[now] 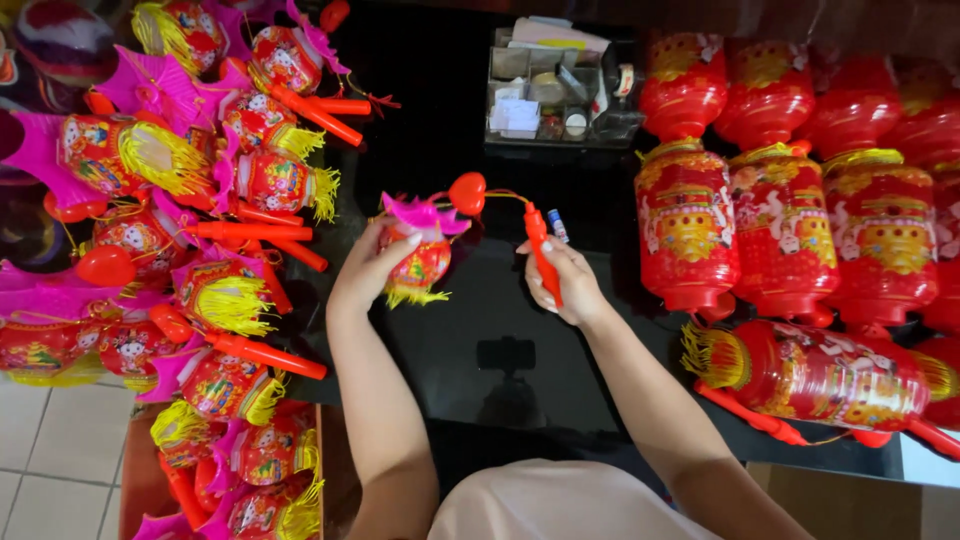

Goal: Assembling decorative lanterns by attaching plastic handles and wires using a small hand tool.

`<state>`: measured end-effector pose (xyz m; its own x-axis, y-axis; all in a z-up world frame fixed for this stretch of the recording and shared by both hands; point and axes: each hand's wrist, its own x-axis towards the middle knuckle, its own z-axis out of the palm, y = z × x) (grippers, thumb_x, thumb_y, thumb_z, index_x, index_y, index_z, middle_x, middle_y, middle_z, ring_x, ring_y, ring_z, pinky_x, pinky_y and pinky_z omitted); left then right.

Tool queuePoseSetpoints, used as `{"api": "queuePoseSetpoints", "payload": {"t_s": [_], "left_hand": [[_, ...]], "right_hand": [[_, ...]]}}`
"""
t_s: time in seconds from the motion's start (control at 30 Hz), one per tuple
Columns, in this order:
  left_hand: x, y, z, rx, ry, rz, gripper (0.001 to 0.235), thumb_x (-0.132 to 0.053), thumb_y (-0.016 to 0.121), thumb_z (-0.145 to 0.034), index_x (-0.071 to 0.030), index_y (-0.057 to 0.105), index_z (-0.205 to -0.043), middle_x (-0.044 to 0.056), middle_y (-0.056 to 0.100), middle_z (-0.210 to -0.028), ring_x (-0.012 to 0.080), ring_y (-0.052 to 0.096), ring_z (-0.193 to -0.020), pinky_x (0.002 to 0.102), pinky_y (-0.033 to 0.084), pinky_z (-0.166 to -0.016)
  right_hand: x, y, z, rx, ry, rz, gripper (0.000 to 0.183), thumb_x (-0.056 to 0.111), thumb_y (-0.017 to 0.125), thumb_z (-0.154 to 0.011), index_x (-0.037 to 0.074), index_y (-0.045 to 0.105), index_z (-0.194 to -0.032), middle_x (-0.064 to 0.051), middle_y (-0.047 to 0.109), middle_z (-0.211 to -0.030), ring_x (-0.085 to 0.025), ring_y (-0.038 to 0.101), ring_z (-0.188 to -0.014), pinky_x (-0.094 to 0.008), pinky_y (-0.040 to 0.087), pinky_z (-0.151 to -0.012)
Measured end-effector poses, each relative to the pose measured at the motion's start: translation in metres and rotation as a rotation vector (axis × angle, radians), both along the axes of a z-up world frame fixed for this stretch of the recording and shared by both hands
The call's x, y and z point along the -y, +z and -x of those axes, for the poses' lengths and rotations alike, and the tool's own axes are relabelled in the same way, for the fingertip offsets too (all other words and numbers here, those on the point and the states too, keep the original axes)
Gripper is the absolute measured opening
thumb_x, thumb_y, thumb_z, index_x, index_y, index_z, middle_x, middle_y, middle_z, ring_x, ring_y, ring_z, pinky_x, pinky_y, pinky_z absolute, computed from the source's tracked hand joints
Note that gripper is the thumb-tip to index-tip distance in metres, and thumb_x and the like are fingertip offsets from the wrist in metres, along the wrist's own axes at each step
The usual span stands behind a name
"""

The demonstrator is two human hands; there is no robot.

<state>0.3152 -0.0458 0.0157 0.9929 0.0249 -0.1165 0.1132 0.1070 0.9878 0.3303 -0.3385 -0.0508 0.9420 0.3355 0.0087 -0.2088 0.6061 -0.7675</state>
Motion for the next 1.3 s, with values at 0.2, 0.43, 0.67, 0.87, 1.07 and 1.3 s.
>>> {"api": "queuePoseSetpoints", "payload": {"t_s": [0.2, 0.43, 0.67, 0.87, 1.07, 1.3], "left_hand": [[0.015, 0.041, 0.023, -0.396, 0.081, -0.581, 0.069, -0.074, 0.06, -0.088, -0.018, 0.067, -0.128, 0.017, 0.067, -0.129, 0.0363, 0.054, -0.133, 0.047, 0.039, -0.115], [0.096, 0.045, 0.04, 0.78, 0.507, -0.87, 0.018, -0.013, 0.07, -0.09, -0.01, 0.065, -0.107, 0.01, 0.061, -0.106, 0.0349, 0.062, -0.104, 0.046, 0.048, -0.093], [0.137, 0.003, -0.008, 0.223, -0.154, -0.195, 0.069, -0.036, 0.06, -0.104, 0.014, 0.035, -0.144, 0.041, 0.044, -0.138, 0.0559, 0.042, -0.135, 0.057, 0.037, -0.113], [0.139, -0.025, -0.029, 0.09, -0.383, 0.473, 0.051, -0.032, 0.061, -0.104, -0.007, 0.049, -0.146, 0.011, 0.059, -0.143, 0.0176, 0.063, -0.121, 0.039, 0.049, -0.107], [0.126, -0.072, -0.044, 0.122, -0.31, 0.634, 0.036, -0.009, 0.067, -0.098, 0.001, 0.063, -0.132, 0.018, 0.07, -0.125, 0.0254, 0.068, -0.116, 0.047, 0.051, -0.105], [0.134, -0.076, -0.053, 0.134, -0.236, 0.61, 0.027, -0.002, 0.077, -0.087, -0.003, 0.068, -0.113, 0.012, 0.075, -0.109, 0.0163, 0.072, -0.099, 0.034, 0.056, -0.094]], "right_hand": [[-0.002, 0.014, 0.004, 0.015, 0.038, 0.07, 0.035, 0.015, 0.043, -0.108, -0.01, 0.05, -0.13, -0.018, 0.05, -0.067, -0.017, 0.041, -0.034, -0.028, 0.038, -0.027], [-0.006, 0.018, 0.007, 0.129, 0.038, 0.139, 0.04, 0.011, 0.043, -0.108, -0.007, 0.042, -0.144, -0.024, 0.06, -0.084, -0.017, 0.051, -0.04, -0.026, 0.045, -0.031], [-0.003, -0.015, 0.009, 0.257, -0.092, 0.266, 0.036, 0.005, 0.043, -0.106, -0.003, 0.057, -0.138, -0.018, 0.055, -0.059, -0.016, 0.05, -0.032, -0.023, 0.038, -0.026], [-0.007, -0.009, 0.004, 0.304, -0.2, 0.215, 0.031, 0.003, 0.044, -0.105, -0.007, 0.06, -0.131, -0.014, 0.054, -0.059, -0.01, 0.046, -0.033, -0.018, 0.034, -0.03], [0.003, 0.015, 0.008, 0.515, -0.408, 0.699, 0.023, 0.004, 0.075, -0.09, 0.002, 0.077, -0.113, -0.008, 0.067, -0.059, -0.012, 0.056, -0.047, -0.026, 0.044, -0.041], [0.0, 0.034, 0.017, 0.622, -0.611, 0.887, 0.029, 0.01, 0.085, -0.084, 0.007, 0.079, -0.112, -0.015, 0.076, -0.083, -0.028, 0.074, -0.069, -0.037, 0.053, -0.058]]}}
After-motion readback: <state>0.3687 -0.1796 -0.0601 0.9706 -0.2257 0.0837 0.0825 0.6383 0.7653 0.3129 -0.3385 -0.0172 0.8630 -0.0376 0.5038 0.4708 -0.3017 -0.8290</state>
